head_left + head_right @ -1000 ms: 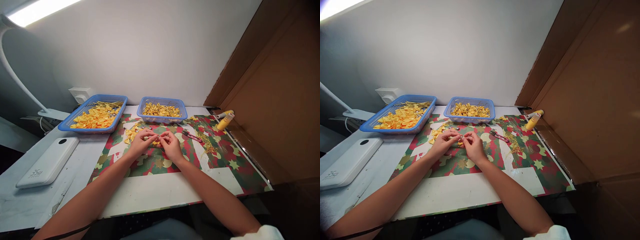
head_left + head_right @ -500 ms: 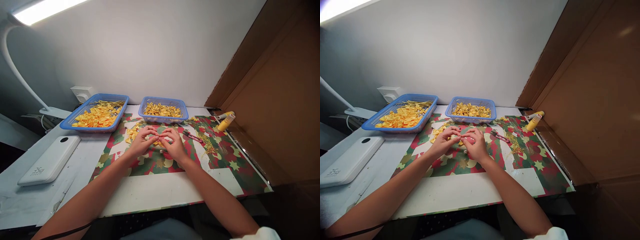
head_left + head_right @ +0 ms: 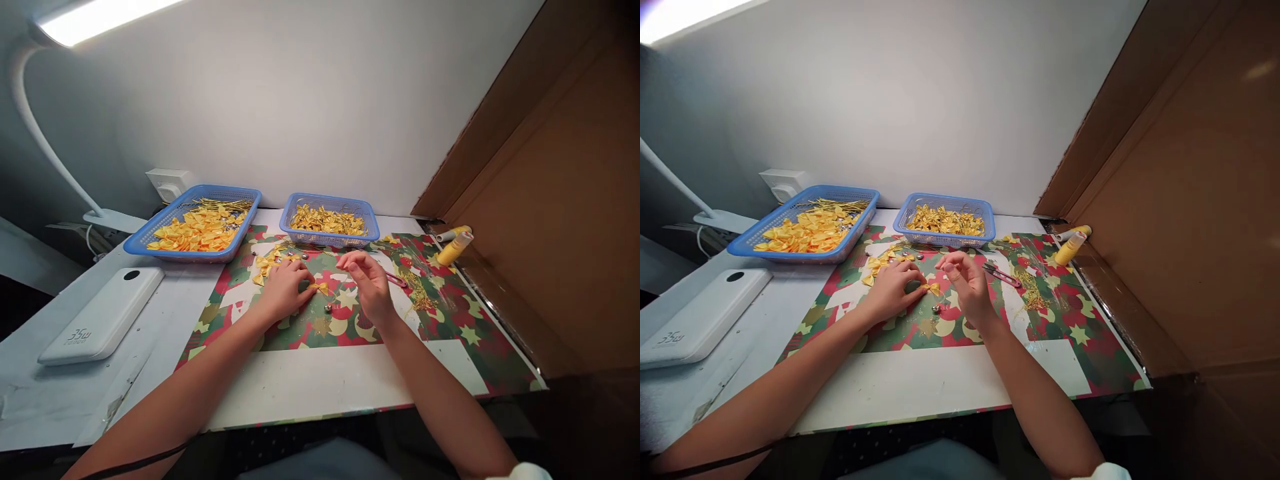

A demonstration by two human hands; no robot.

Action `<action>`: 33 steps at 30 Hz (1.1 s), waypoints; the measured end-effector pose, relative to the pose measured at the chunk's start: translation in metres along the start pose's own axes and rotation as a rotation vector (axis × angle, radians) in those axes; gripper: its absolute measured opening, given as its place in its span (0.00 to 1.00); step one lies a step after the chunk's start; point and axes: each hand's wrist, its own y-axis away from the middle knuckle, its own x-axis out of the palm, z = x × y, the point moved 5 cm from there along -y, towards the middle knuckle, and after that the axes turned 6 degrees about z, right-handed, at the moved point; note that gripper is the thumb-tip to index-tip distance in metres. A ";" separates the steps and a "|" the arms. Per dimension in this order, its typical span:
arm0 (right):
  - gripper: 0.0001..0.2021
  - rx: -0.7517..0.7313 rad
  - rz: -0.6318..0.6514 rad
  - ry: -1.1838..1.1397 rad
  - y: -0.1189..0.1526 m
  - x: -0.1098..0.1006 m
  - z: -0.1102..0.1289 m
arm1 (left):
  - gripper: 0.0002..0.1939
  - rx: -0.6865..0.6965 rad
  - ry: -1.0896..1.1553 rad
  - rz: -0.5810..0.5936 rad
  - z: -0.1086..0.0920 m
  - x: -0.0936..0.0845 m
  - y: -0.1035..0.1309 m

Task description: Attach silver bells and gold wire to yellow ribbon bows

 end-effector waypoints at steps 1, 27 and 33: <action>0.07 -0.025 0.003 -0.044 0.000 -0.001 0.005 | 0.10 -0.014 0.002 0.016 0.001 0.001 0.000; 0.14 0.162 0.225 0.666 0.007 0.016 -0.033 | 0.19 -0.356 1.165 -0.008 0.008 0.011 0.007; 0.14 0.146 0.221 0.695 0.006 0.016 -0.028 | 0.18 -0.340 1.174 -0.050 0.007 0.010 0.007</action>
